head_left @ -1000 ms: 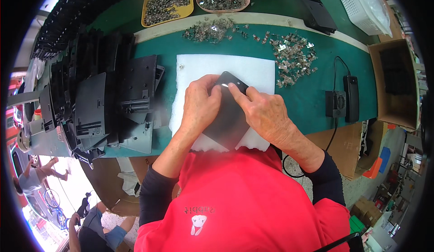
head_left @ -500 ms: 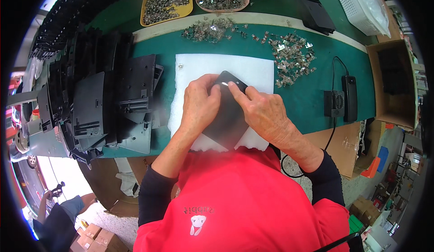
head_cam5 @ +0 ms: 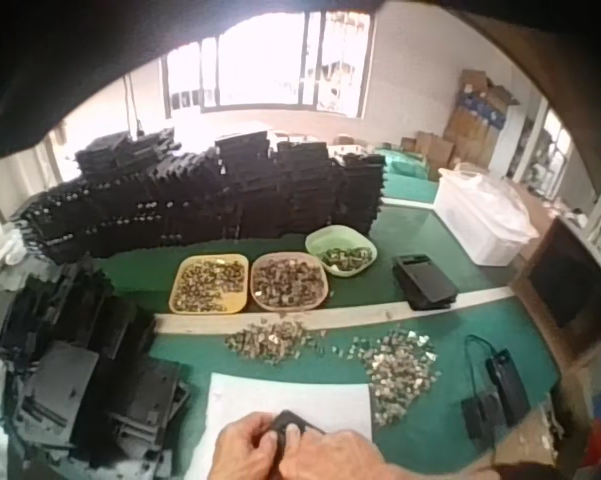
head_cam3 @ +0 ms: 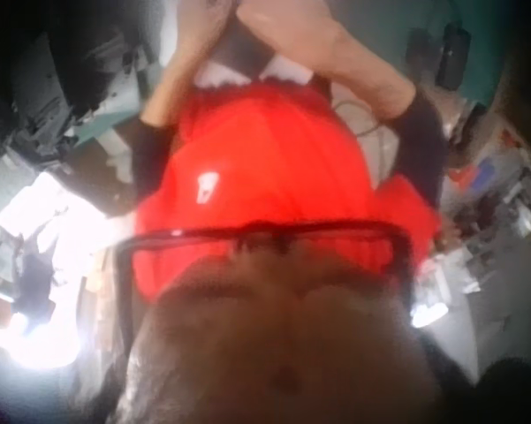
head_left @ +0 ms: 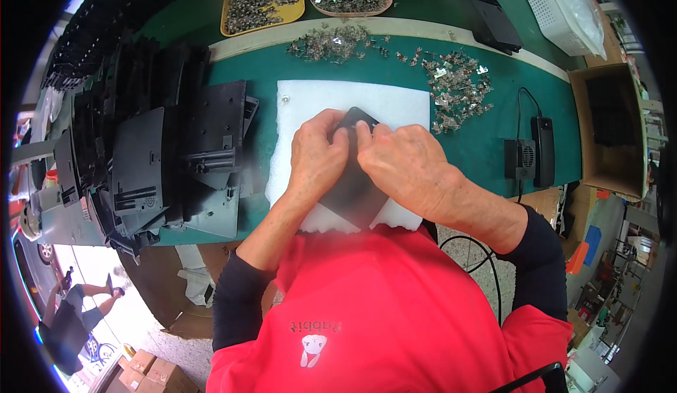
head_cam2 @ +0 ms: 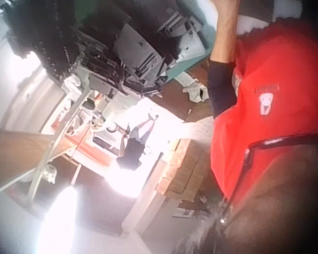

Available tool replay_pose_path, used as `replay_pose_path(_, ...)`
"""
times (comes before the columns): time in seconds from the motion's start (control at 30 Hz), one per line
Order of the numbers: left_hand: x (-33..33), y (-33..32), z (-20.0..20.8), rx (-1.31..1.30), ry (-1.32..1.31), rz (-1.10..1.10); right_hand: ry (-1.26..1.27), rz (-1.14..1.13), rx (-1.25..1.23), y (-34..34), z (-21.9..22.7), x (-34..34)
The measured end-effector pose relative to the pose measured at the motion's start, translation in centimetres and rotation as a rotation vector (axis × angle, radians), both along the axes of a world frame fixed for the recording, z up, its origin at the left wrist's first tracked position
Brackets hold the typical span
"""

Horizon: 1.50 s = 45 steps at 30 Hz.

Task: The person assembles a black rectangular electronic device by inserting small metal components into slots on its surface. They repeatedly pick up components from a pile on the table and place them into the device, occasionally flipping the device over to access different sides. The person works at a green table with multiple trays of parts and stacks of similar devices nearby.

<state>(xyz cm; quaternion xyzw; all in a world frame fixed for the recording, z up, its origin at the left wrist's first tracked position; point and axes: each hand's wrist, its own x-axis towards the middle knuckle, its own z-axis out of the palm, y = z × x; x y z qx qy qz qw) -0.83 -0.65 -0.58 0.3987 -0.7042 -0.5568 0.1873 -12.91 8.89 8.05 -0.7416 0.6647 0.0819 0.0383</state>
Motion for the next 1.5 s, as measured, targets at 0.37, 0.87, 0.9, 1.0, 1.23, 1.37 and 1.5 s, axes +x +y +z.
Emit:
replay_pose_path(0.37,-0.7,-0.3,1.4,-0.021,-0.051,0.047,-0.096,-0.125,-0.043,0.0,0.1,-1.4)
replay_pose_path(0.87,-0.2,0.7,1.5,-0.138,-0.111,0.120,-2.499,0.637,0.533,3.5,15.8,5.0)
replay_pose_path(0.9,-0.1,0.8,1.6,-0.138,-0.112,0.121,-2.496,0.628,0.534,3.4,16.1,5.2)
replay_pose_path(1.0,-0.7,0.7,1.6,-0.133,-0.115,0.103,-2.564,0.446,0.658,3.6,17.2,5.4)
replay_pose_path(1.23,-0.6,0.8,1.5,-0.134,-0.095,0.104,-2.713,0.478,0.852,3.3,15.4,7.1)
replay_pose_path(1.37,-0.5,0.8,1.2,-0.123,-0.096,0.119,-2.840,0.595,0.953,3.5,14.1,8.5)
replay_pose_path(1.5,-0.7,0.8,0.9,-0.170,-0.099,0.141,-2.925,0.776,1.116,3.3,14.3,10.0)
